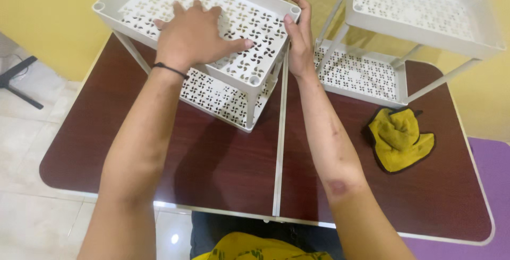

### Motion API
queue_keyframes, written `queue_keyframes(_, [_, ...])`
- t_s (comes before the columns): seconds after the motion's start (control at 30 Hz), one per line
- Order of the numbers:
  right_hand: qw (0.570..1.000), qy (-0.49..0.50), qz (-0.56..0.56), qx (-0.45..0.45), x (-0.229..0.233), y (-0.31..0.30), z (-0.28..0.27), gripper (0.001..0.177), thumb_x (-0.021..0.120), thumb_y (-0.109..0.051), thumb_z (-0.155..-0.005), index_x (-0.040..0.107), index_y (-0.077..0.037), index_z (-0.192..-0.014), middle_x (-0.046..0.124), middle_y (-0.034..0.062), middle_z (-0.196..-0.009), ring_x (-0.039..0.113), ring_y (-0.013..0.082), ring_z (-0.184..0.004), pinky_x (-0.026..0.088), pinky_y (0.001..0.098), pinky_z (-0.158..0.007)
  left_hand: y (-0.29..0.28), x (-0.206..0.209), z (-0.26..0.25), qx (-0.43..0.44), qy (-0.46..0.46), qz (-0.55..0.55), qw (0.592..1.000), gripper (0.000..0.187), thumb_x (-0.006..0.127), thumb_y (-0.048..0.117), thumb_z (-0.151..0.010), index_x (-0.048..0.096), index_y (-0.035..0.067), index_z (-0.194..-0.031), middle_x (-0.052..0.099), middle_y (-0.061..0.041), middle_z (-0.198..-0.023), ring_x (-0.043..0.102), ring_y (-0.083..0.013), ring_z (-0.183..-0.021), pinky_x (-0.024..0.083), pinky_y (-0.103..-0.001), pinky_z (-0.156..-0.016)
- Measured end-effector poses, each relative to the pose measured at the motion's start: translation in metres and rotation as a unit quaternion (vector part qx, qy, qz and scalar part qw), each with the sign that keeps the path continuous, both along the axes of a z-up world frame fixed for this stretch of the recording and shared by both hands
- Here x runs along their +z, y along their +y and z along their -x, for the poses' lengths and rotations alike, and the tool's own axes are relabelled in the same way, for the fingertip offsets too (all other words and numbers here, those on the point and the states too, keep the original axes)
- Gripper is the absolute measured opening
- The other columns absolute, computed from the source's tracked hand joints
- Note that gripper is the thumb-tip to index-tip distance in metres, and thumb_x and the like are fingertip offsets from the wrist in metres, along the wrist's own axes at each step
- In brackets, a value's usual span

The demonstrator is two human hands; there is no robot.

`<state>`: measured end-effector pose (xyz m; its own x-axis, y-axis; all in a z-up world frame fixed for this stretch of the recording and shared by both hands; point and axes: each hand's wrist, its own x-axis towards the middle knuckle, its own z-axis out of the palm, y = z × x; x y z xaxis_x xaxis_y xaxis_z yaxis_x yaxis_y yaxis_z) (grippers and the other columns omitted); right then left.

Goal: The person wipes a white perforated plastic shelf unit with a yellow cloth, then assembles it by inserting vertical supports and placing the top tray. The person repeats the assembly process with a second identical unit, stacking the trays and supports to form two-tiered shelving units on a wooden table.

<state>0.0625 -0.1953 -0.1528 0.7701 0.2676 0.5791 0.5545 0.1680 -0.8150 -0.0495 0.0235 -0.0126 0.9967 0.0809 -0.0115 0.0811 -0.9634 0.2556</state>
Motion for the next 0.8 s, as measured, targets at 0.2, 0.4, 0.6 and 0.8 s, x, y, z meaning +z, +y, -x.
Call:
queue_keyframes(0.2, [0.977,-0.069,0.196,0.043,-0.059,-0.028,0.029,0.071,0.029,-0.060,-0.112,0.049,-0.006,-0.153,0.051,0.0145,-0.158,0.049,0.0322,-0.150,0.038,0.0440,-0.126,0.057,-0.027,0.077,-0.066,-0.192,0.023,0.979,0.105,0.074,0.079,-0.073,0.054,0.007,-0.148,0.040,-0.034,-0.154,0.028,-0.0606,-0.143,0.023,-0.075,-0.109])
queue_keyframes(0.4, [0.986,-0.065,0.152,-0.001,-0.089,-0.023,0.037,0.051,0.035,-0.043,-0.118,0.062,-0.006,-0.140,0.027,0.0222,-0.169,0.035,0.0387,-0.139,0.033,0.0475,-0.115,0.104,-0.084,0.115,-0.090,-0.321,0.124,0.935,0.090,0.056,0.076,-0.094,0.053,0.006,-0.151,0.043,-0.030,-0.162,0.032,-0.0519,-0.155,0.031,-0.057,-0.127])
queue_keyframes(0.6, [0.977,-0.083,0.188,-0.056,-0.054,-0.015,0.060,0.018,0.064,-0.021,-0.107,0.067,-0.003,-0.110,0.052,0.0141,-0.149,0.065,0.0240,-0.115,0.055,0.0360,-0.092,0.104,-0.128,0.104,-0.061,-0.281,0.447,0.847,0.107,0.041,0.086,-0.096,0.034,0.002,-0.163,0.036,-0.024,-0.169,0.034,-0.0392,-0.158,0.032,-0.050,-0.129])
queue_keyframes(0.8, [0.958,-0.136,0.235,-0.094,-0.027,-0.020,0.091,0.015,0.073,-0.014,-0.101,0.066,-0.003,-0.108,0.055,0.0143,-0.147,0.071,0.0261,-0.107,0.058,0.0339,-0.086,0.107,-0.091,0.116,0.052,-0.150,0.591,0.791,0.096,0.049,0.075,-0.095,0.038,0.001,-0.157,0.048,-0.018,-0.156,0.047,-0.0302,-0.145,0.041,-0.046,-0.113])
